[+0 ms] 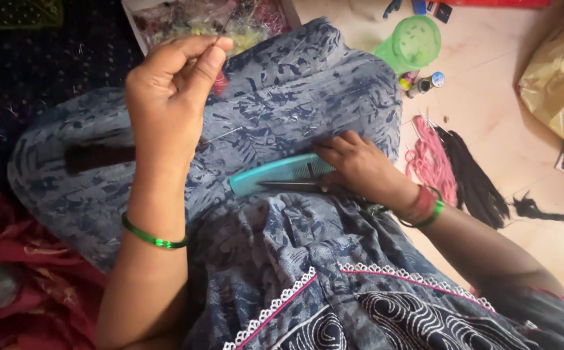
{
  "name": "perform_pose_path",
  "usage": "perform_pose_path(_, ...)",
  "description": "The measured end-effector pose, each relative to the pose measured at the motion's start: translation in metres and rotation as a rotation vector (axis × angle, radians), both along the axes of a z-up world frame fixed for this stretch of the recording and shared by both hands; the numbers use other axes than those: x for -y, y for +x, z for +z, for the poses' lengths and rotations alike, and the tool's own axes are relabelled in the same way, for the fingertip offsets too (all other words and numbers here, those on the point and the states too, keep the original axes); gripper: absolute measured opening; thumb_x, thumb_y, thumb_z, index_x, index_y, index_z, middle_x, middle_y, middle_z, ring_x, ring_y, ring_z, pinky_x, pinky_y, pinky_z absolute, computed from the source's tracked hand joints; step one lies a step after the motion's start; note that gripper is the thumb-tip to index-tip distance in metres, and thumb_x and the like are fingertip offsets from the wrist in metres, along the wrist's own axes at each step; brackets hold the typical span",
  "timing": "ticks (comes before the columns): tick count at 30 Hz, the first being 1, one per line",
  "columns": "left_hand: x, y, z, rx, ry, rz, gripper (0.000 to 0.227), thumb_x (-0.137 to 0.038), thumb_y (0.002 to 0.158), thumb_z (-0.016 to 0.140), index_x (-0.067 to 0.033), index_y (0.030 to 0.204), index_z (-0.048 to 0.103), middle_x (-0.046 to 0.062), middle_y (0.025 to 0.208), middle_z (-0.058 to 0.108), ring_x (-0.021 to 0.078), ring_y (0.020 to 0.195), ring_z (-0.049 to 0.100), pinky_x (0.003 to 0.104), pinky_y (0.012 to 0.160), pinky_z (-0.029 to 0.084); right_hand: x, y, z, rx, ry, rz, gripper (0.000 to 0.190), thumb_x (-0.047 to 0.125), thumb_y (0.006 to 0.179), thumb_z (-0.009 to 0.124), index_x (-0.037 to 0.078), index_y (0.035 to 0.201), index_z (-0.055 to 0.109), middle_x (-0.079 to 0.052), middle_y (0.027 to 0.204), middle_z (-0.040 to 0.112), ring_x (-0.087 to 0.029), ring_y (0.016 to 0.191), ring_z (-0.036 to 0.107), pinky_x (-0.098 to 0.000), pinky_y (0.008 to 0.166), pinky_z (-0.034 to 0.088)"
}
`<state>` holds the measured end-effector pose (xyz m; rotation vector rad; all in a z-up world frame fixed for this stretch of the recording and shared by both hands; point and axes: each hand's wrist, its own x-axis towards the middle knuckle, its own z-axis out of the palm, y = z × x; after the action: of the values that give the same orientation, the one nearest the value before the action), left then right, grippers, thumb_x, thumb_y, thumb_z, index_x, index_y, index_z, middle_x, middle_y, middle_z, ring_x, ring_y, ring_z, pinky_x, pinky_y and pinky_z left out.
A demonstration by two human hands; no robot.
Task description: The recorder is manually attaching decorative tassels to the border of a pink fabric garment.
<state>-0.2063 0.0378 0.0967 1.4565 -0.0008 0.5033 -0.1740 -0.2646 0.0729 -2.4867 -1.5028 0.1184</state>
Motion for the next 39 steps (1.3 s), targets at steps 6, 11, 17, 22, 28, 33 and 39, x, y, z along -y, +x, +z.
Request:
perform_pose_path(6, -0.011, -0.011, 0.001, 0.056, -0.004, 0.067, 0.013, -0.006, 0.112, 0.071, 0.0013, 0.122, 0.074, 0.007, 0.118, 0.077, 0.0094, 0.105, 0.073, 0.024, 0.096, 0.059, 0.014, 0.014, -0.028, -0.132, -0.124, 0.066, 0.028, 0.025, 0.081, 0.077, 0.005, 0.099, 0.067, -0.012, 0.094, 0.063, -0.032, 0.094, 0.062, -0.0455, 0.082, 0.05)
perform_pose_path(11, -0.034, -0.026, 0.004, 0.104, -0.008, 0.148, 0.013, -0.008, 0.114, 0.067, 0.0015, 0.122, 0.072, 0.008, 0.117, 0.077, 0.0133, 0.104, 0.074, 0.024, 0.09, 0.058, 0.137, 0.072, -0.067, -0.098, 0.163, -0.466, 0.009, 0.009, 0.102, 0.058, 0.003, 0.105, 0.063, -0.012, 0.09, 0.061, -0.029, 0.083, 0.058, -0.044, 0.074, 0.049)
perform_pose_path(17, -0.032, -0.015, 0.013, 0.079, -0.096, 0.161, 0.012, -0.008, 0.113, 0.061, -0.0001, 0.119, 0.067, 0.004, 0.103, 0.07, 0.018, 0.1, 0.077, 0.027, 0.087, 0.059, 0.182, 0.068, -0.075, -0.205, 0.767, -0.99, 0.01, 0.014, 0.116, 0.052, 0.004, 0.112, 0.055, -0.004, 0.08, 0.053, -0.017, 0.066, 0.049, -0.0377, 0.06, 0.045)
perform_pose_path(22, -0.013, 0.004, 0.018, 0.028, -0.098, 0.103, 0.01, -0.007, 0.111, 0.059, 0.0003, 0.116, 0.063, 0.005, 0.104, 0.071, 0.0173, 0.098, 0.075, 0.028, 0.074, 0.058, 0.1, 0.0, -0.03, 0.141, 0.222, -0.437, 0.006, 0.01, 0.1, 0.059, 0.005, 0.099, 0.06, -0.019, 0.086, 0.064, -0.042, 0.077, 0.065, -0.0502, 0.067, 0.051)
perform_pose_path(28, -0.025, 0.003, 0.009, -0.015, 0.011, 0.175, 0.004, -0.005, 0.119, 0.057, -0.001, 0.118, 0.056, 0.005, 0.104, 0.066, 0.0202, 0.103, 0.077, 0.024, 0.089, 0.057, 0.24, 0.033, -0.091, 0.116, 0.148, -1.065, 0.017, 0.016, 0.108, 0.064, 0.002, 0.099, 0.06, -0.025, 0.087, 0.065, -0.047, 0.078, 0.063, -0.0518, 0.066, 0.049)
perform_pose_path(33, -0.015, 0.025, -0.004, -0.039, -0.144, 0.159, 0.003, -0.005, 0.111, 0.059, -0.0028, 0.108, 0.058, 0.003, 0.101, 0.069, 0.0181, 0.103, 0.078, 0.025, 0.09, 0.058, 0.131, 0.026, -0.049, -0.146, 0.43, -1.031, 0.014, 0.006, 0.102, 0.051, 0.007, 0.109, 0.064, -0.016, 0.085, 0.066, -0.035, 0.069, 0.068, -0.0444, 0.061, 0.052)
perform_pose_path(39, -0.019, 0.012, 0.003, -0.065, 0.043, 0.162, 0.005, -0.002, 0.112, 0.066, 0.0009, 0.115, 0.068, 0.006, 0.112, 0.075, 0.0085, 0.097, 0.069, 0.023, 0.091, 0.053, 0.051, 0.063, -0.058, 0.197, 0.233, -0.48, 0.013, 0.009, 0.093, 0.063, 0.008, 0.106, 0.062, -0.018, 0.091, 0.065, -0.04, 0.076, 0.065, -0.0491, 0.063, 0.051)
